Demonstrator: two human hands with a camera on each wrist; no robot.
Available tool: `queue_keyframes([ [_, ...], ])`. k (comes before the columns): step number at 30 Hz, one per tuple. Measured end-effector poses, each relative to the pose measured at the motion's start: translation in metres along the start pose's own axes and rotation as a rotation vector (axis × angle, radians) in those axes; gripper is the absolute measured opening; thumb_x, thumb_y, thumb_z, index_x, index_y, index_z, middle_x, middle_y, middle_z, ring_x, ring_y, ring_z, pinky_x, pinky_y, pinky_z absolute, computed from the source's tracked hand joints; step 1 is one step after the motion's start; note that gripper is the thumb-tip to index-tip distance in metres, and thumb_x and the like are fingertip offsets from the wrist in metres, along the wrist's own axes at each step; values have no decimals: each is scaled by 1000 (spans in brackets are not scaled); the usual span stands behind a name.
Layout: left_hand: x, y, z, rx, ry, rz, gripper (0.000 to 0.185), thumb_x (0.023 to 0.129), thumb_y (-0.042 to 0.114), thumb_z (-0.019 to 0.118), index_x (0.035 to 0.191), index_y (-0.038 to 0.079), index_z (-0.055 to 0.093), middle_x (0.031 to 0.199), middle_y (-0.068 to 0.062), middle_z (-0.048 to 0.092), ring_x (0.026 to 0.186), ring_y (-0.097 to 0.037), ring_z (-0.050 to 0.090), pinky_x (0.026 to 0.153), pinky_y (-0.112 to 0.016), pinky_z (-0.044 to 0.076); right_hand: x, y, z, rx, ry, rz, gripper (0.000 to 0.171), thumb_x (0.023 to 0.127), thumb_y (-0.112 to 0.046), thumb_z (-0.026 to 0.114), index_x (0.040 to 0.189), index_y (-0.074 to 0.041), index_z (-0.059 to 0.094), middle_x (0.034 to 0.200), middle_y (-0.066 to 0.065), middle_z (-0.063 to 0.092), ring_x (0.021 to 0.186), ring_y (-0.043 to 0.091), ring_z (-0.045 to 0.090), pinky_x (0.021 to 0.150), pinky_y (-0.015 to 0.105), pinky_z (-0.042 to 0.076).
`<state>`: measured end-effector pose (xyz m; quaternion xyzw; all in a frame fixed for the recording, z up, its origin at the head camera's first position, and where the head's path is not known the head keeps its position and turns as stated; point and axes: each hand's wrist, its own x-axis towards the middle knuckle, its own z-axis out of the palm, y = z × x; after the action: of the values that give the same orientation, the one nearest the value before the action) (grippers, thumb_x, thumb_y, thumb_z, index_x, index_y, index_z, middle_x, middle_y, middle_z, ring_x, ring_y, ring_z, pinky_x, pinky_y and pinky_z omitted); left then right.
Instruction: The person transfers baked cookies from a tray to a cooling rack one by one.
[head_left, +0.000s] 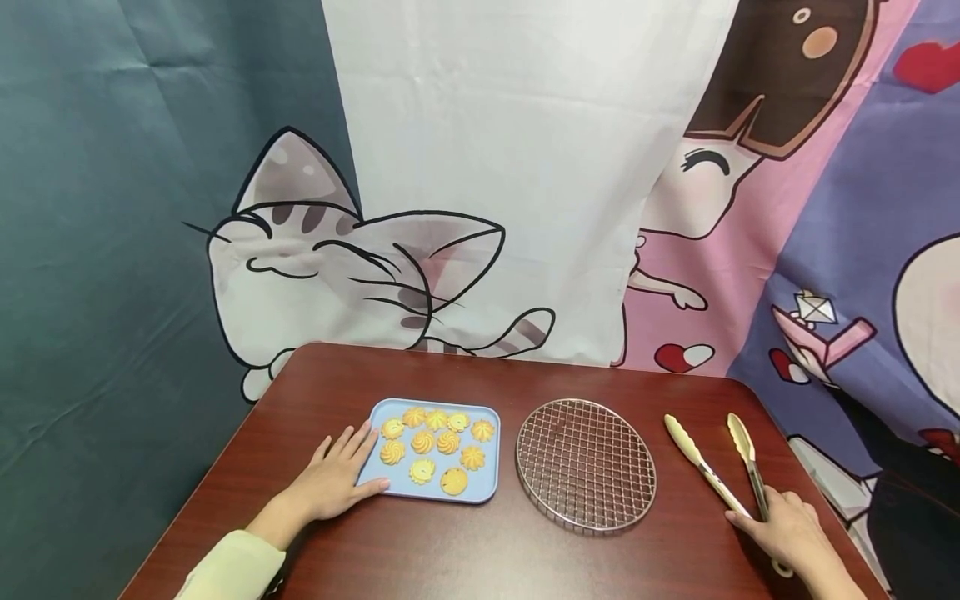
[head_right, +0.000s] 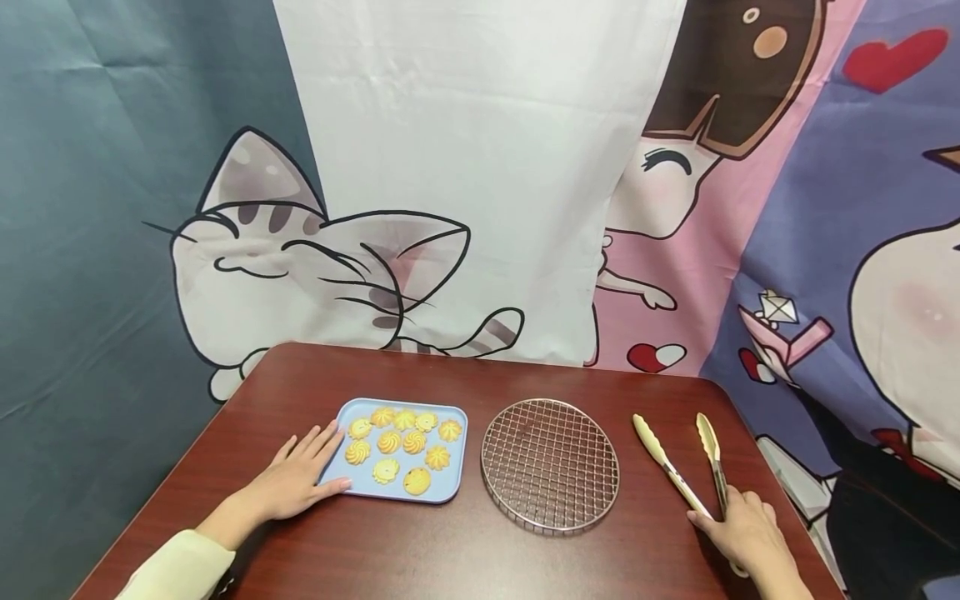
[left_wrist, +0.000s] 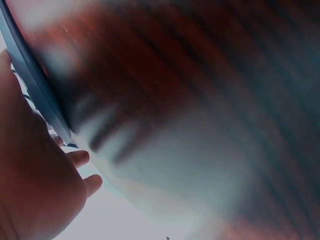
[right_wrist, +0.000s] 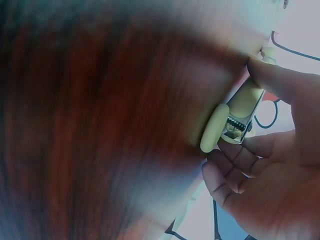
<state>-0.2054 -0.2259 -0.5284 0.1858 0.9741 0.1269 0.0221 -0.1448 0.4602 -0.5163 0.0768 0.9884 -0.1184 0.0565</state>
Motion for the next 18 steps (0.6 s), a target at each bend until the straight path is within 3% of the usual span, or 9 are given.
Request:
queue_keyframes([
  [5, -1, 0, 1, 13, -4, -6, 92, 95, 68, 51, 159, 5, 32, 166, -17, 25, 150, -46, 25, 116, -70, 16, 0, 0, 0, 20, 8, -13, 83, 84, -51, 77, 111, 23, 50, 88, 28, 55, 86, 49, 56, 77, 61, 45],
  [12, -2, 1, 0, 28, -22, -6, 91, 96, 69, 49, 159, 5, 32, 166, -16, 25, 151, -46, 23, 117, -69, 16, -2, 0, -4, 85, -14, 18, 87, 88, -44, 75, 125, 27, 42, 97, 38, 52, 96, 53, 55, 78, 63, 48],
  [18, -1, 0, 1, 38, -9, 2, 91, 96, 69, 49, 159, 6, 33, 166, -16, 24, 150, -46, 23, 117, -69, 15, -1, -4, -6, 126, -4, 59, 85, 89, -43, 72, 128, 25, 40, 101, 42, 50, 98, 57, 54, 74, 63, 48],
])
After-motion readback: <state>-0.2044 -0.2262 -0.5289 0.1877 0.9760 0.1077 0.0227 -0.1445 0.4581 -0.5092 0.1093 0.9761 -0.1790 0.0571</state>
